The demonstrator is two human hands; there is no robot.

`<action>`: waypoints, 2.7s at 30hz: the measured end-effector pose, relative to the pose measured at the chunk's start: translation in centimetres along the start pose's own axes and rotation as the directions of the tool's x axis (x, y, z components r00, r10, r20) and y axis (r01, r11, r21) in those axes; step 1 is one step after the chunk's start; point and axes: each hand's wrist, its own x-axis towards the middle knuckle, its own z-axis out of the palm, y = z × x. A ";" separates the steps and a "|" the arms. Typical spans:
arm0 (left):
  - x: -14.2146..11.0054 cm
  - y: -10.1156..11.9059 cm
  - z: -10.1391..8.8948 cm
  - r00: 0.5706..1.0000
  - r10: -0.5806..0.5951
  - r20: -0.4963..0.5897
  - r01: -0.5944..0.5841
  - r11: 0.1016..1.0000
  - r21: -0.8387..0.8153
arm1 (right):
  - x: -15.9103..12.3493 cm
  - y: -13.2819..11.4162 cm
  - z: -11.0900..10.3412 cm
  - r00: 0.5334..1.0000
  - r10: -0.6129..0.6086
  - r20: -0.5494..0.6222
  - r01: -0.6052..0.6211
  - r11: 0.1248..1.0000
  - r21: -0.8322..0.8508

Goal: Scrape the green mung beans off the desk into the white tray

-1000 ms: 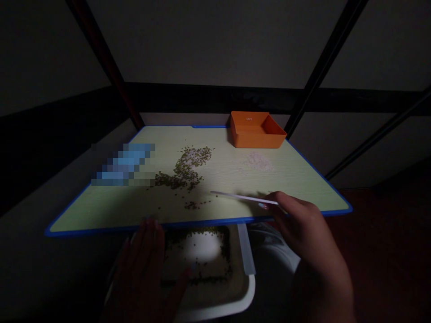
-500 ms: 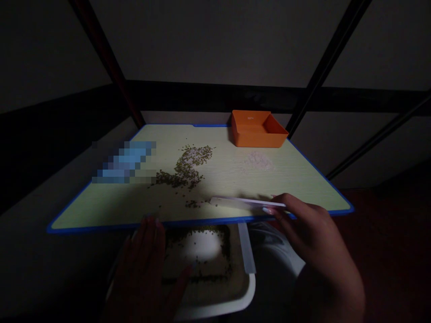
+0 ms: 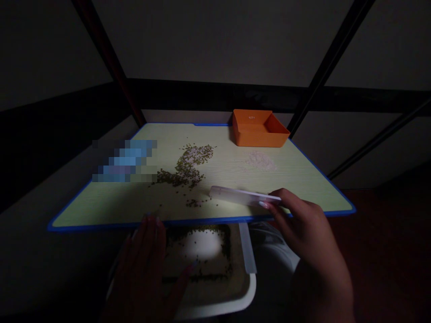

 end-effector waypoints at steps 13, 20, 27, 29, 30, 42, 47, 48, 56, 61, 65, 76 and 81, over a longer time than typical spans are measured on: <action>-0.2 0.0 0.2 1.000 -0.013 -0.005 0.013 1.000 -0.021 | -0.1 -0.7 -0.1 0.999 -0.030 0.022 0.028 0.997 0.074; -0.2 0.0 0.2 0.999 -0.043 0.003 0.043 0.999 -0.017 | -0.8 -0.6 -1.4 0.999 0.043 0.009 -0.043 0.998 0.052; -0.2 0.0 0.2 0.999 -0.032 0.004 0.032 0.999 -0.022 | -0.7 -0.7 -1.6 0.998 0.051 0.039 -0.052 0.998 0.036; -0.1 0.0 0.2 0.999 -0.026 0.022 0.026 1.000 -0.016 | -0.6 -0.7 -1.5 0.998 0.048 0.047 -0.050 0.998 0.041; -0.1 -0.1 0.1 0.999 -0.026 0.029 0.027 1.000 -0.014 | -0.6 -0.7 -1.5 0.998 0.047 0.048 -0.049 0.998 0.042; -0.1 0.0 0.0 1.000 -0.013 -0.018 0.013 1.000 -0.023 | -0.5 -0.9 -1.1 0.998 0.039 0.051 -0.042 0.998 0.054; -0.2 0.1 0.0 0.999 -0.045 0.004 0.045 0.998 -0.040 | -0.3 -1.0 -0.6 0.997 0.043 0.058 -0.047 0.997 0.056; -0.2 0.1 0.0 0.999 -0.045 0.003 0.045 0.998 -0.046 | -0.3 -1.0 -0.4 0.998 0.039 0.052 -0.042 0.997 0.059; -0.3 -0.1 0.0 1.000 -0.019 0.006 0.020 0.999 -0.029 | 0.1 -1.0 0.2 0.997 0.041 0.061 -0.046 0.996 0.080; -0.2 0.0 0.0 0.999 -0.035 0.010 0.036 0.999 -0.030 | -0.1 -1.0 0.0 0.997 0.036 0.066 -0.042 0.996 0.079; -0.3 0.1 -0.1 0.999 -0.045 0.012 0.046 0.998 -0.048 | -0.1 -1.1 -0.1 0.997 0.026 0.067 -0.031 0.997 0.073; 0.0 0.1 -0.3 1.000 -0.012 0.015 0.012 1.000 -0.009 | -0.6 -1.3 -0.6 0.998 0.017 0.059 -0.021 0.998 0.063; -0.1 0.2 -0.2 0.999 -0.031 0.018 0.032 0.999 -0.026 | -0.4 -1.6 -0.2 0.997 0.017 0.071 -0.022 0.997 0.069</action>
